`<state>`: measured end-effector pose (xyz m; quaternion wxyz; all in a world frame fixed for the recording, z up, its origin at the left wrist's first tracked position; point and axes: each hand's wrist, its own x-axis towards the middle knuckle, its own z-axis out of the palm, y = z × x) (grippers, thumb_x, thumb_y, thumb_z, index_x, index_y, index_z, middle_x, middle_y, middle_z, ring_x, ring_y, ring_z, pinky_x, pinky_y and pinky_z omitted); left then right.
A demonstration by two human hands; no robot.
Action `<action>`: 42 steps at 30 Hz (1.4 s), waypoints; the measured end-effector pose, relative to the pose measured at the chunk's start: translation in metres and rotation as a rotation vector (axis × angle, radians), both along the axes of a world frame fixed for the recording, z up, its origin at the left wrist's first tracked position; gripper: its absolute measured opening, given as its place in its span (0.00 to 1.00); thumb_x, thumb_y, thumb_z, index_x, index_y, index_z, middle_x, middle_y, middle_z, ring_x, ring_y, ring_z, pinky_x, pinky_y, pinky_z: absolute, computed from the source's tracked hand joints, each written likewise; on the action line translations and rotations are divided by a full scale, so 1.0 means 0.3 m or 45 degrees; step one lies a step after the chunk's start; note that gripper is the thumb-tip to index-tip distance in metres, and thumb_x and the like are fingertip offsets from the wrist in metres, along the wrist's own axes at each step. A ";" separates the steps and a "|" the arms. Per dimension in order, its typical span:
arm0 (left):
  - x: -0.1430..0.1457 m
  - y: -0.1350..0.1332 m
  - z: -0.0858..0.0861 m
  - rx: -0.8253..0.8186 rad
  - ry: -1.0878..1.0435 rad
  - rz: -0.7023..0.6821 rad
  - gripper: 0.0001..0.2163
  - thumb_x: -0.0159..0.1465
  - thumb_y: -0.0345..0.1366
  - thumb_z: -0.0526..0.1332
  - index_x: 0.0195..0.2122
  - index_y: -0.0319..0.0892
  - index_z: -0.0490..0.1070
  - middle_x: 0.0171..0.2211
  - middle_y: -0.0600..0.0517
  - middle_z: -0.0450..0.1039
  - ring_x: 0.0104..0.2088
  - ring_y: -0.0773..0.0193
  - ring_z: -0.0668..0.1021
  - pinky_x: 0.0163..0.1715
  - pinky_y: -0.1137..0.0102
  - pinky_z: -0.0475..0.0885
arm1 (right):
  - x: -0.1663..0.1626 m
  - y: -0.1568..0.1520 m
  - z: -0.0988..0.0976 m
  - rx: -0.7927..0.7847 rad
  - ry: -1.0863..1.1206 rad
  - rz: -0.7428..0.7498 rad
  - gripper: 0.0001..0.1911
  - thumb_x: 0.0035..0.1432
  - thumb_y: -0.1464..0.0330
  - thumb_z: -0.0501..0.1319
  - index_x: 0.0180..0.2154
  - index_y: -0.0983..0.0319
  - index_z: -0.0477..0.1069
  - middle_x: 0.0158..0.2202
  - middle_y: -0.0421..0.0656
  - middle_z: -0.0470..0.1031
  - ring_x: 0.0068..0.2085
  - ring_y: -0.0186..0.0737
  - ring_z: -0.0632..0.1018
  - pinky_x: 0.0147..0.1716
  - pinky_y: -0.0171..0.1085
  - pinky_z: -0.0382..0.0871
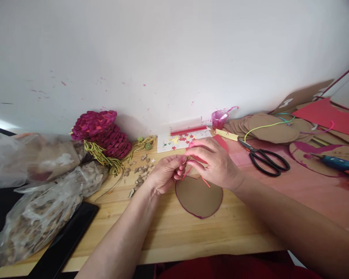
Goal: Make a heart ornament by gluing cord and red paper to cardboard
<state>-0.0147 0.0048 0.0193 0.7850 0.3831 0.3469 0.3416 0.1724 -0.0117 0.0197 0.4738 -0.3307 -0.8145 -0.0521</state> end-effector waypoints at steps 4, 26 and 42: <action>0.005 0.000 -0.001 -0.010 -0.015 0.005 0.16 0.52 0.40 0.74 0.26 0.36 0.69 0.18 0.58 0.61 0.18 0.78 0.61 0.15 0.81 0.51 | 0.000 0.006 -0.005 -0.005 0.003 0.023 0.10 0.58 0.77 0.64 0.41 0.58 0.74 0.44 0.48 0.76 0.46 0.48 0.75 0.46 0.48 0.73; 0.012 -0.009 0.011 0.049 0.061 0.014 0.19 0.49 0.45 0.76 0.27 0.37 0.69 0.17 0.59 0.61 0.18 0.76 0.61 0.17 0.79 0.53 | 0.009 0.017 -0.006 0.010 -0.016 0.097 0.08 0.60 0.79 0.61 0.33 0.61 0.73 0.38 0.46 0.78 0.41 0.44 0.75 0.41 0.45 0.73; 0.034 -0.019 -0.001 0.291 0.181 0.275 0.19 0.50 0.49 0.74 0.27 0.39 0.71 0.20 0.57 0.65 0.21 0.73 0.66 0.23 0.75 0.58 | -0.021 -0.010 0.001 -0.410 0.324 -0.062 0.06 0.55 0.75 0.64 0.33 0.59 0.72 0.35 0.43 0.75 0.39 0.44 0.76 0.41 0.44 0.71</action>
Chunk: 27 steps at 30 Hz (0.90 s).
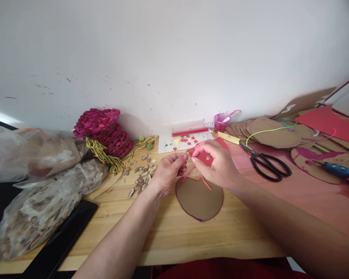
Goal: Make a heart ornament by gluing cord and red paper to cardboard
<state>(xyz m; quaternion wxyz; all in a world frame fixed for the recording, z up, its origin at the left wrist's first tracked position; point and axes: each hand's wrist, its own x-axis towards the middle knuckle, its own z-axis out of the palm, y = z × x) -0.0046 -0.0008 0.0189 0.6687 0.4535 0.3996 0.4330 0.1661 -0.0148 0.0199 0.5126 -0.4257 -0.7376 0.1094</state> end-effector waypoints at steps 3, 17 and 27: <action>0.000 0.002 -0.006 0.082 0.051 0.036 0.18 0.52 0.49 0.72 0.29 0.38 0.73 0.20 0.56 0.66 0.22 0.73 0.66 0.23 0.75 0.58 | -0.005 -0.007 0.008 0.080 0.028 0.020 0.05 0.56 0.75 0.64 0.32 0.59 0.73 0.35 0.44 0.75 0.41 0.45 0.76 0.42 0.45 0.71; 0.009 -0.006 -0.011 0.068 0.022 0.075 0.16 0.52 0.46 0.73 0.29 0.38 0.74 0.22 0.55 0.68 0.23 0.73 0.67 0.24 0.76 0.60 | -0.030 -0.003 -0.029 -0.145 0.073 -0.045 0.04 0.53 0.74 0.66 0.32 0.60 0.77 0.33 0.43 0.76 0.36 0.42 0.76 0.35 0.41 0.71; 0.023 -0.010 -0.016 -0.058 -0.085 0.133 0.19 0.46 0.46 0.76 0.27 0.38 0.74 0.20 0.57 0.66 0.21 0.75 0.65 0.22 0.77 0.59 | -0.040 -0.011 -0.020 -0.415 0.210 -0.014 0.03 0.53 0.73 0.64 0.28 0.61 0.75 0.29 0.40 0.77 0.32 0.39 0.76 0.32 0.38 0.69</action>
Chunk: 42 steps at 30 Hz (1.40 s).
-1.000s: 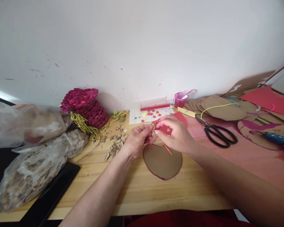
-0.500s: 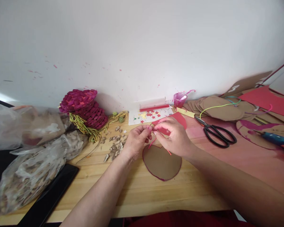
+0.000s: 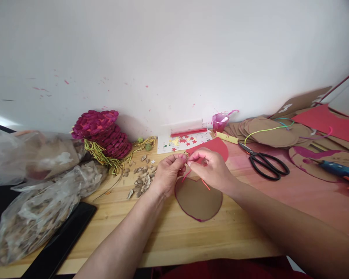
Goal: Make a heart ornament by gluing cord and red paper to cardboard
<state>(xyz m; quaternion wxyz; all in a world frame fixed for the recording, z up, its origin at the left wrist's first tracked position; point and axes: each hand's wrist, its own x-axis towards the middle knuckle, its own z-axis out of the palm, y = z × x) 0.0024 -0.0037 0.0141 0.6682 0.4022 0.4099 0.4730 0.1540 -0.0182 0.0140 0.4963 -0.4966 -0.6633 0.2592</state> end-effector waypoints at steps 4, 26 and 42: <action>-0.003 0.005 -0.002 -0.120 -0.085 0.007 0.19 0.45 0.45 0.77 0.27 0.38 0.73 0.20 0.57 0.66 0.21 0.75 0.66 0.22 0.78 0.60 | 0.002 -0.004 0.014 0.030 0.024 -0.033 0.03 0.53 0.74 0.63 0.29 0.61 0.74 0.31 0.41 0.78 0.33 0.39 0.75 0.33 0.38 0.68; 0.000 0.005 -0.020 -0.073 -0.091 -0.008 0.17 0.49 0.45 0.76 0.28 0.37 0.74 0.21 0.57 0.67 0.21 0.76 0.66 0.23 0.79 0.62 | -0.010 -0.002 -0.007 0.005 0.014 -0.040 0.03 0.53 0.74 0.65 0.32 0.61 0.78 0.33 0.43 0.81 0.35 0.41 0.79 0.35 0.39 0.71; 0.008 0.003 -0.007 -0.239 -0.293 0.041 0.15 0.45 0.36 0.78 0.25 0.36 0.73 0.20 0.56 0.69 0.24 0.72 0.76 0.29 0.77 0.77 | -0.007 -0.010 0.023 -0.087 0.108 -0.017 0.04 0.53 0.75 0.62 0.29 0.62 0.73 0.29 0.39 0.77 0.30 0.35 0.74 0.29 0.34 0.66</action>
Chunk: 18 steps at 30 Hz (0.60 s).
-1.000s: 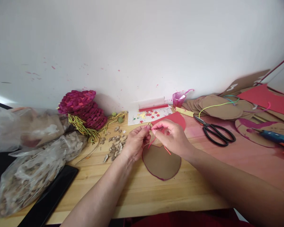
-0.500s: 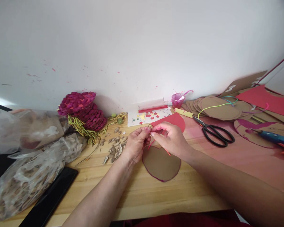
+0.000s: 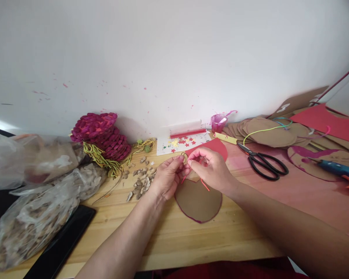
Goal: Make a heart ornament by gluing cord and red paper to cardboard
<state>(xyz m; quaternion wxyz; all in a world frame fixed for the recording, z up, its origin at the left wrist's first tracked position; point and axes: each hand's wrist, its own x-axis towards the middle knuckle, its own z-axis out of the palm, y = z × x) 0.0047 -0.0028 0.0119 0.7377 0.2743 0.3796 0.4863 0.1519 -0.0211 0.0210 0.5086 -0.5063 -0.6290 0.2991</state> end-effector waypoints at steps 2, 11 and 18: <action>0.000 0.001 -0.004 0.007 -0.024 0.016 0.15 0.45 0.35 0.78 0.24 0.35 0.73 0.21 0.57 0.69 0.24 0.73 0.75 0.31 0.76 0.78 | 0.001 0.001 0.000 0.008 0.004 0.005 0.03 0.53 0.75 0.62 0.29 0.62 0.73 0.30 0.39 0.76 0.30 0.35 0.74 0.29 0.34 0.66; 0.002 0.007 -0.010 0.031 -0.037 0.026 0.13 0.47 0.35 0.77 0.25 0.35 0.75 0.21 0.56 0.70 0.25 0.73 0.74 0.34 0.75 0.77 | -0.001 -0.004 -0.012 0.049 -0.066 -0.032 0.03 0.53 0.71 0.66 0.33 0.61 0.74 0.32 0.41 0.78 0.31 0.37 0.75 0.31 0.37 0.68; 0.005 0.003 -0.020 0.046 -0.004 -0.008 0.14 0.48 0.37 0.77 0.26 0.36 0.75 0.22 0.56 0.71 0.26 0.73 0.74 0.34 0.75 0.75 | -0.001 0.005 -0.030 0.020 -0.076 -0.017 0.02 0.54 0.71 0.66 0.32 0.62 0.77 0.32 0.43 0.81 0.32 0.38 0.77 0.31 0.37 0.69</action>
